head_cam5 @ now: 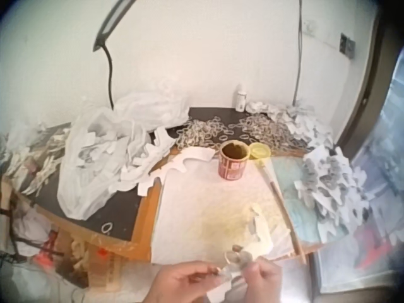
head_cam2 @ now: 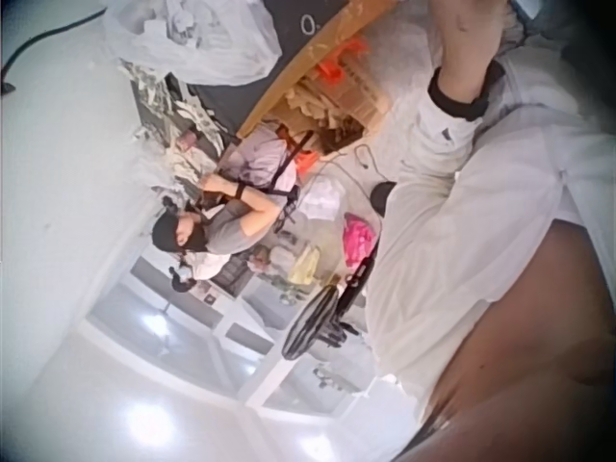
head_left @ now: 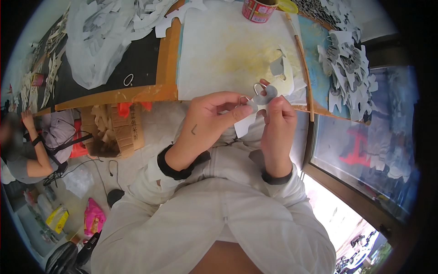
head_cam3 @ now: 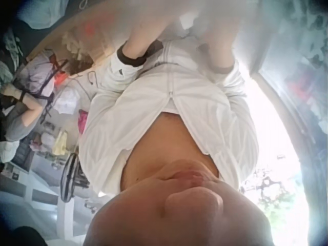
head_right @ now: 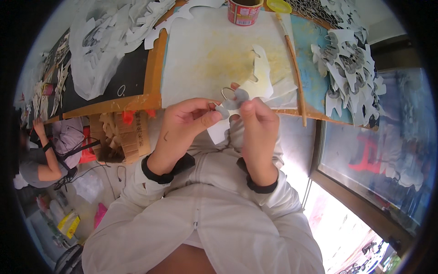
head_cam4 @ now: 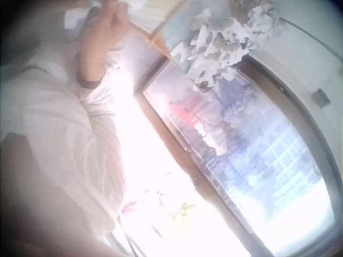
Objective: The person picks up metal rings and inserts them into the slots of a white foam piece, then folds the foam over the rings and presses the edges together. They repeat this process with multiple rings before setting the piece aside and starting a new one.
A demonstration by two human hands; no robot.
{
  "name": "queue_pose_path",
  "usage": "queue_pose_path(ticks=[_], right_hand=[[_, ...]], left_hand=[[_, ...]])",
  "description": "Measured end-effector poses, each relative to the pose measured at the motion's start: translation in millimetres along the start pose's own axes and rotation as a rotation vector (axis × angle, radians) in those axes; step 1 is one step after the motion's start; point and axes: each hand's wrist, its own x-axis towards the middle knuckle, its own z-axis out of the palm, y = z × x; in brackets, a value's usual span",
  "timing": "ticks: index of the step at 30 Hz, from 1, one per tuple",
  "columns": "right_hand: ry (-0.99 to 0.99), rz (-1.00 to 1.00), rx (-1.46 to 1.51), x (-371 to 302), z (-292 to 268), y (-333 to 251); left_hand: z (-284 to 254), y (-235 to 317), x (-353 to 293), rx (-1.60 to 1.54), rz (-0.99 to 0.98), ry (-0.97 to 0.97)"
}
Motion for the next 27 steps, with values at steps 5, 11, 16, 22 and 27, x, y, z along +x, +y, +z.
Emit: queue_pose_path(ticks=[5, 11, 16, 22, 27], right_hand=[[-0.15, 0.021, 0.025, -5.5, 4.4, -6.1], [-0.167, 0.047, -0.151, 1.8, 0.4, -1.2], [-0.238, 0.129, -0.291, 10.3, -7.1, -7.9], [-0.25, 0.028, -0.232, 4.9, -6.2, -4.2], [-0.21, 0.096, 0.077, 2.1, 0.3, 4.9]], left_hand=[[5.1, -8.2, -7.0, -0.17, -0.005, 0.074], [10.2, -8.1, -5.0, -0.021, 0.154, 0.186], [4.1, -14.9, -4.3, 0.279, 0.392, 0.172], [8.0, -4.8, -7.0, 0.118, 0.166, 0.132], [14.1, 0.0, -6.7, -0.163, 0.08, 0.159]])
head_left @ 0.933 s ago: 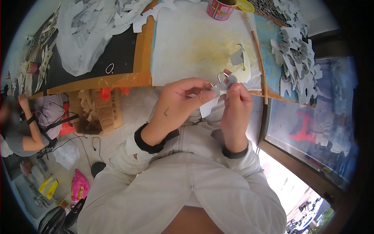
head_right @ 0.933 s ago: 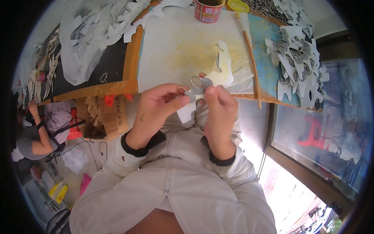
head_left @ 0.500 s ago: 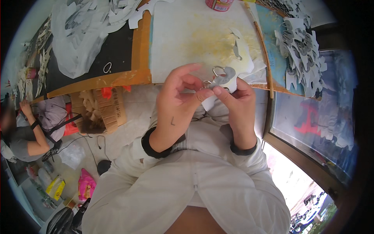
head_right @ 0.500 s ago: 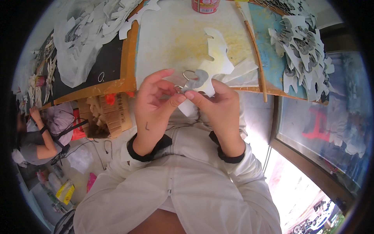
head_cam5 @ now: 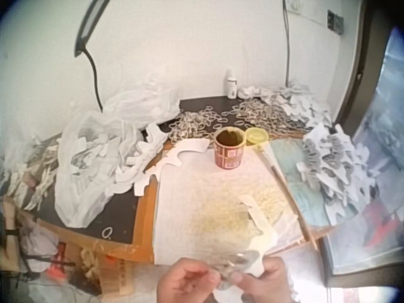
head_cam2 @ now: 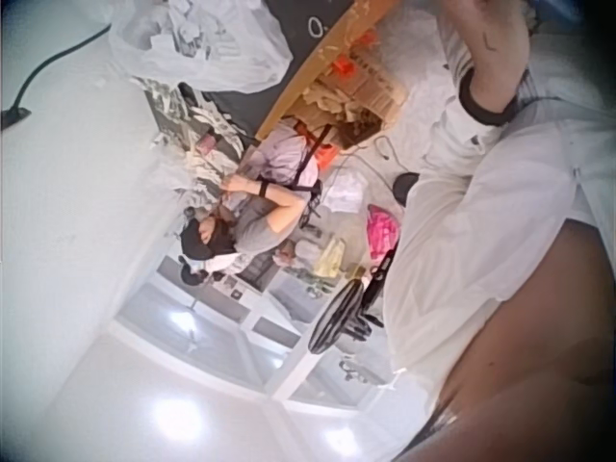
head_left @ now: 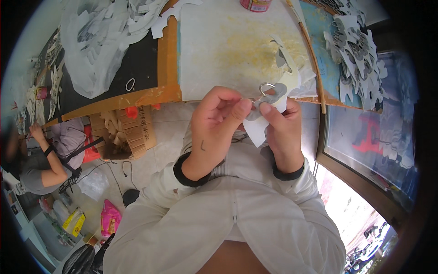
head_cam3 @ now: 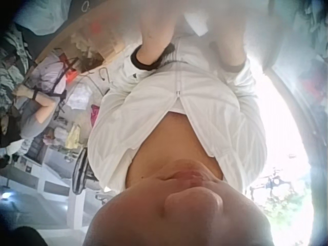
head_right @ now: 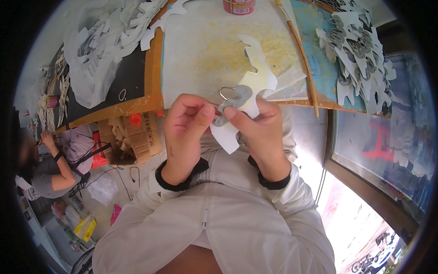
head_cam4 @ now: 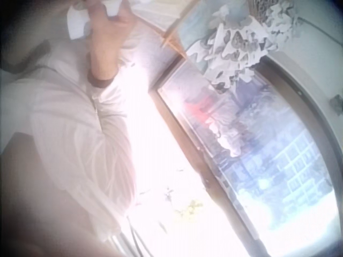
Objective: The person picks up metal rings and inserts them into the slots of a white foam piece, then folds the foam over the rings and presses the edges together. They repeat this process with multiple rings before setting the piece aside and starting a new one.
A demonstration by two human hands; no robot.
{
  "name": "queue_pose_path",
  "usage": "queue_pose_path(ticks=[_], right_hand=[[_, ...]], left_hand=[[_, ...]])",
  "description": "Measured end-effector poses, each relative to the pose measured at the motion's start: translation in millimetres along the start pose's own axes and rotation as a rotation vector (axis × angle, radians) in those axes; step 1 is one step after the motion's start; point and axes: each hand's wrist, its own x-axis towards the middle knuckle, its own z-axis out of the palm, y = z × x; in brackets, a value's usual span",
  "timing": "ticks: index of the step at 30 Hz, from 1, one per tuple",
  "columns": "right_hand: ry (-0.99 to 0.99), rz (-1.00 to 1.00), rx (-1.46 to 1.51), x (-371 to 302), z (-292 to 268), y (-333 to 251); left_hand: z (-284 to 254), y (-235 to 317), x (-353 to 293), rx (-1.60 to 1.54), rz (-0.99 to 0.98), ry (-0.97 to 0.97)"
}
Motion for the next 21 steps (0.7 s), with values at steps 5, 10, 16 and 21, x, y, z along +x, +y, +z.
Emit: queue_pose_path(ticks=[5, 10, 16, 21], right_hand=[[-0.057, 0.055, 0.031, 5.0, -8.7, -1.0], [-0.054, 0.065, -0.042, 4.9, 1.5, -14.2], [0.04, 0.1, 0.109, 4.3, 5.3, -5.6], [0.105, 0.045, 0.084, 1.1, 9.2, -1.3]], left_hand=[[-5.8, 1.9, 3.3, 0.04, 0.073, -0.03], [-6.8, -0.3, 5.9, 0.123, 0.161, -0.045], [-5.1, 3.6, 6.5, 0.125, -0.03, -0.023], [-4.4, 2.4, 8.2, 0.078, 0.053, -0.055]])
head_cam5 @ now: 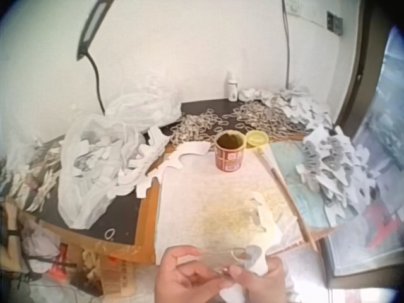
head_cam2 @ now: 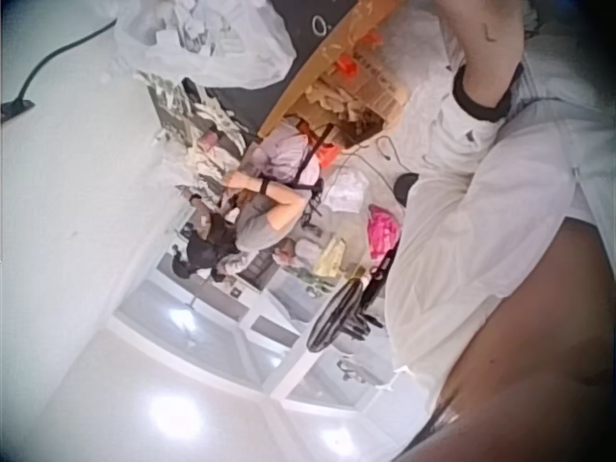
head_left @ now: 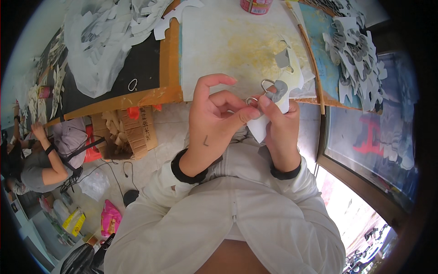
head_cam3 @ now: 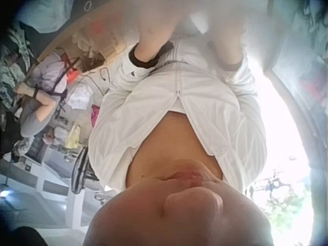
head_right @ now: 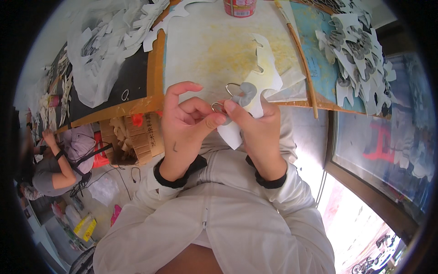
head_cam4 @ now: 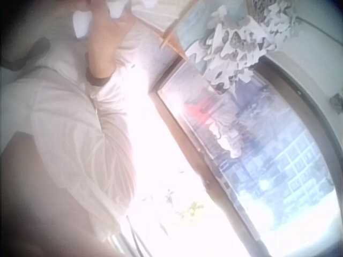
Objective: The person picks up metal rings and inserts them into the slots of a white foam piece, then folds the foam over the rings and presses the edges together. They repeat this process with multiple rings before setting the piece aside and starting a new one.
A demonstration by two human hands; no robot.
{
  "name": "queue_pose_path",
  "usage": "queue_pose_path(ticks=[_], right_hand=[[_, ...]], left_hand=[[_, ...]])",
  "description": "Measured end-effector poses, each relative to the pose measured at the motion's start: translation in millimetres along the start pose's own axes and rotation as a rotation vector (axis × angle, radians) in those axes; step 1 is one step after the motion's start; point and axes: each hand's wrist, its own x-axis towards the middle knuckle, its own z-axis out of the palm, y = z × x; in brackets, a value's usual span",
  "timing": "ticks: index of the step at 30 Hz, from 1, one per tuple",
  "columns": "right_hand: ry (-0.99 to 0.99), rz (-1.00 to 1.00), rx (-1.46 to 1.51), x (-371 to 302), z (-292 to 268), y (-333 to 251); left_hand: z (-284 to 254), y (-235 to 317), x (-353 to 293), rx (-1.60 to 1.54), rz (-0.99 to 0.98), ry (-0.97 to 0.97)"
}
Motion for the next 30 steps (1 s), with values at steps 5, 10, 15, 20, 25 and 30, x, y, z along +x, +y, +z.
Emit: queue_pose_path(ticks=[5, 10, 15, 20, 25, 30], right_hand=[[-0.099, -0.011, 0.043, 4.3, -6.0, 3.7], [-0.152, -0.101, -0.192, 2.7, -12.8, -10.5], [-0.03, -0.007, -0.222, 5.1, -13.9, -9.9], [-0.061, -0.045, -0.28, 5.7, -22.1, -3.8], [-0.057, 0.011, -0.182, 3.2, -7.2, -13.1], [-0.033, -0.108, -0.356, 1.9, -13.4, -9.8]], left_hand=[[-0.2, -4.5, 0.8, -0.01, 0.11, 0.015], [-4.8, 0.9, -0.1, 0.054, 0.086, -0.004], [-8.8, 10.9, -0.9, 0.241, -0.059, -0.069], [-8.0, 7.8, -1.0, 0.182, -0.061, -0.049], [-8.1, 8.9, 1.4, 0.224, -0.019, -0.034], [-5.7, 4.6, -0.1, 0.161, -0.039, -0.054]])
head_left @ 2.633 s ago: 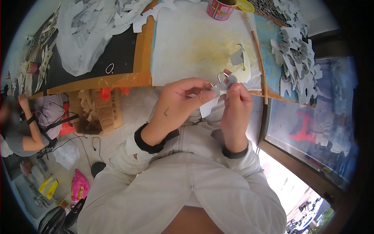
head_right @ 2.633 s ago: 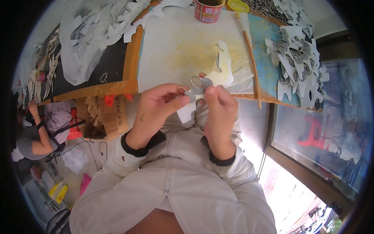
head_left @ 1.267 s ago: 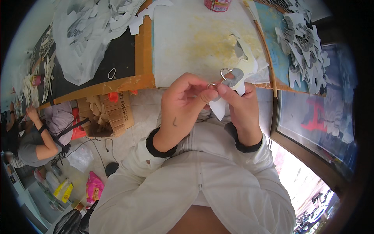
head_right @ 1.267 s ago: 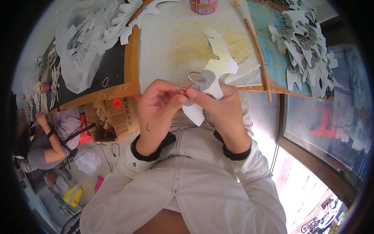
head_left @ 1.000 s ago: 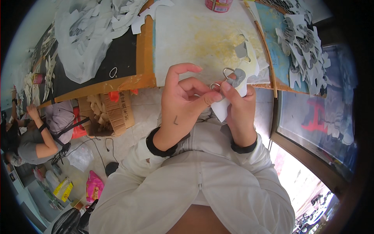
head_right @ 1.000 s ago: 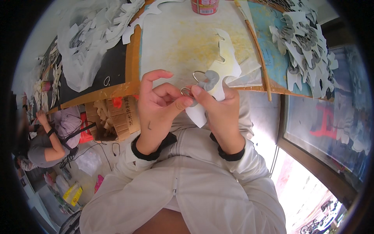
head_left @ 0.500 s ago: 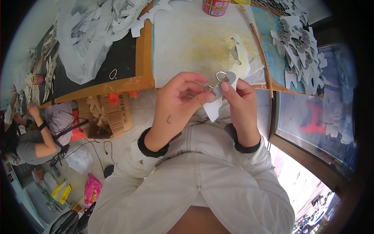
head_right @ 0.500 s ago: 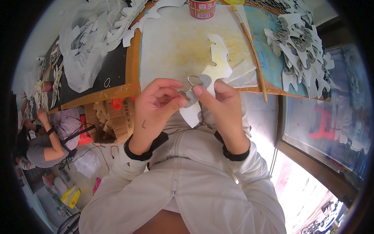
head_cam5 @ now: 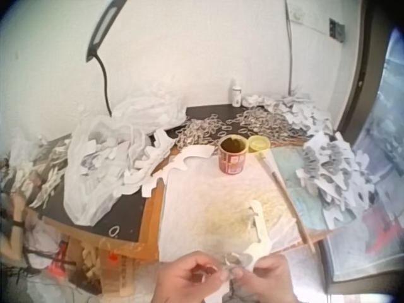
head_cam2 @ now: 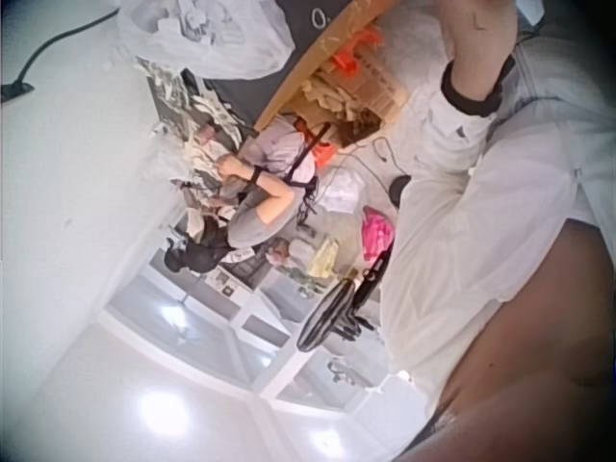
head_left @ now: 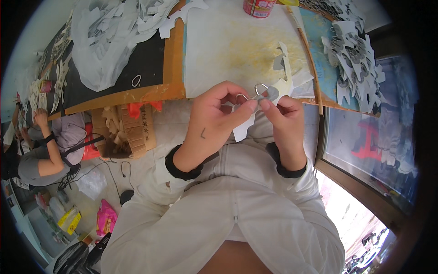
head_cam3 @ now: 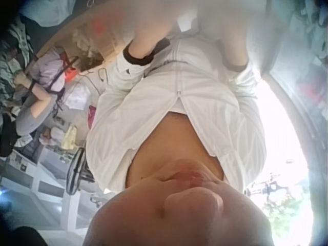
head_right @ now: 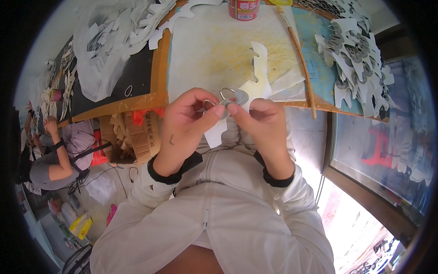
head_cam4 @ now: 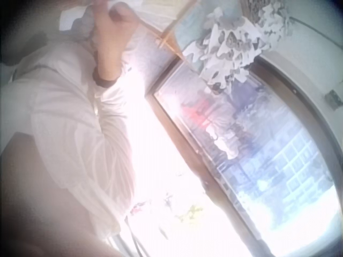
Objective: The person picks up metal rings and inserts them into the slots of a white foam piece, then folds the foam over the rings and presses the edges together. They repeat this process with multiple rings before setting the piece aside and starting a new one.
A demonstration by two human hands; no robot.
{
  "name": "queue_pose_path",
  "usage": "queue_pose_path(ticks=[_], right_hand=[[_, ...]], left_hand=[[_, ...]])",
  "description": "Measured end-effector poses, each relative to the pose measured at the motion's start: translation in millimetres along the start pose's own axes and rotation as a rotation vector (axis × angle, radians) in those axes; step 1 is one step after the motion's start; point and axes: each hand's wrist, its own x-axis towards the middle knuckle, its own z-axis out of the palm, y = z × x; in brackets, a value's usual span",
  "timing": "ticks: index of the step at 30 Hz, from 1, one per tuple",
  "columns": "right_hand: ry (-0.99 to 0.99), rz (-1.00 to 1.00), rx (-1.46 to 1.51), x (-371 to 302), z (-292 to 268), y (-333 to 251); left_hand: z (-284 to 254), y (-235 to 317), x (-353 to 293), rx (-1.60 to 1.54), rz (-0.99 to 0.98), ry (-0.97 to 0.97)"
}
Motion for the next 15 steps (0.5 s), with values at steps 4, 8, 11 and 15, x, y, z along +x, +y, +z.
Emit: queue_pose_path(ticks=[4, 8, 11, 15], right_hand=[[0.143, -0.472, -0.761, -3.5, 1.4, 1.9], [0.175, -0.554, -0.772, 1.0, 4.8, 7.3], [0.047, -0.375, -0.528, 6.2, 3.6, 10.6], [-0.01, -0.084, -0.047, 1.6, 10.2, -7.7]], left_hand=[[1.2, -4.5, -0.2, -0.001, 0.071, -0.002], [-1.2, -3.0, 2.7, -0.132, 0.001, -0.011], [-3.2, -2.7, 2.5, -0.242, -0.041, -0.034], [-13.6, 1.0, 7.6, -0.186, -0.115, -0.127]])
